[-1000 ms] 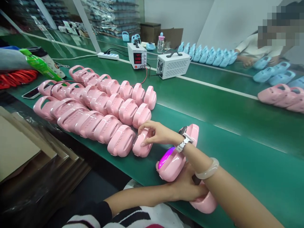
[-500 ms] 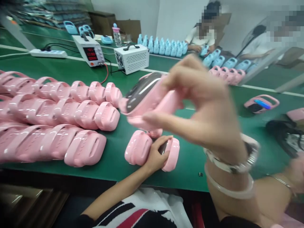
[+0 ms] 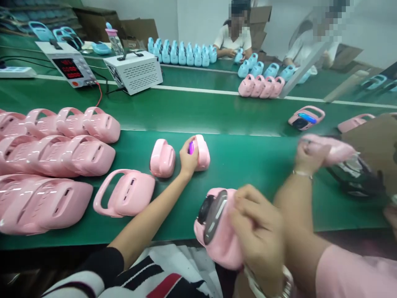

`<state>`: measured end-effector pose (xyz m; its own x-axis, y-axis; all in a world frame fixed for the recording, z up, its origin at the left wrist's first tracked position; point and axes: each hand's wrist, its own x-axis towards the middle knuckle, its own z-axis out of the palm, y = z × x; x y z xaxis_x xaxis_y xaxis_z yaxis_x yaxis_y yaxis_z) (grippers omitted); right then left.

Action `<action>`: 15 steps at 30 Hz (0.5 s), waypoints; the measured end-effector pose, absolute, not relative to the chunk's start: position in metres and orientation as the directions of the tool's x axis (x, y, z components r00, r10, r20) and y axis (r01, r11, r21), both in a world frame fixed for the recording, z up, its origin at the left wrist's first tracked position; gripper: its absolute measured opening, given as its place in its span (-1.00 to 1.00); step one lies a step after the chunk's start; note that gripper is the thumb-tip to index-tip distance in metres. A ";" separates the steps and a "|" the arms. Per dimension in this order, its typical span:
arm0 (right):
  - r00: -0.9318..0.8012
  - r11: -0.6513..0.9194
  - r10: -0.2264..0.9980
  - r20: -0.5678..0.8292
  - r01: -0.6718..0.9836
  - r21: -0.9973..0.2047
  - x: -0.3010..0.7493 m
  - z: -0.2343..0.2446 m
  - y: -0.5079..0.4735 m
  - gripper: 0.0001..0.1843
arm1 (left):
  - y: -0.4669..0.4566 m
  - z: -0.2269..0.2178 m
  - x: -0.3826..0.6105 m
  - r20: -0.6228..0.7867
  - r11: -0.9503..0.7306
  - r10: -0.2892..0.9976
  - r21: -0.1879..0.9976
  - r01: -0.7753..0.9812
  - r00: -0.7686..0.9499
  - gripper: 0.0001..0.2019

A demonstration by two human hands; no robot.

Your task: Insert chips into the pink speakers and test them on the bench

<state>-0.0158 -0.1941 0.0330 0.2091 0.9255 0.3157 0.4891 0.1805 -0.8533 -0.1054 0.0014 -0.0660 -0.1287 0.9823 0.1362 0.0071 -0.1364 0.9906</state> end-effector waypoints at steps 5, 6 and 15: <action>0.208 0.189 0.925 0.319 0.477 -0.858 -0.044 -0.007 -0.159 -0.63 | -0.023 -0.022 -0.139 0.143 -0.148 0.986 0.987 0.057 0.084 -0.54; 0.201 0.194 0.928 0.314 0.459 -0.867 -0.045 -0.012 -0.154 -0.66 | -0.034 -0.008 -0.159 0.230 -0.246 0.955 0.967 0.069 0.189 -0.58; 0.427 -0.016 0.886 0.181 0.418 -0.908 0.017 -0.052 -0.193 -0.77 | -0.069 0.005 -0.327 -0.146 0.214 0.976 0.506 0.835 -0.162 -0.66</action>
<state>0.0172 -0.1933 -0.0518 0.4271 0.8859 0.1810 0.4182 -0.0160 -0.9082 -0.3266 -0.0692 0.0055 -0.1619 0.9759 -0.1462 0.8354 0.2144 0.5061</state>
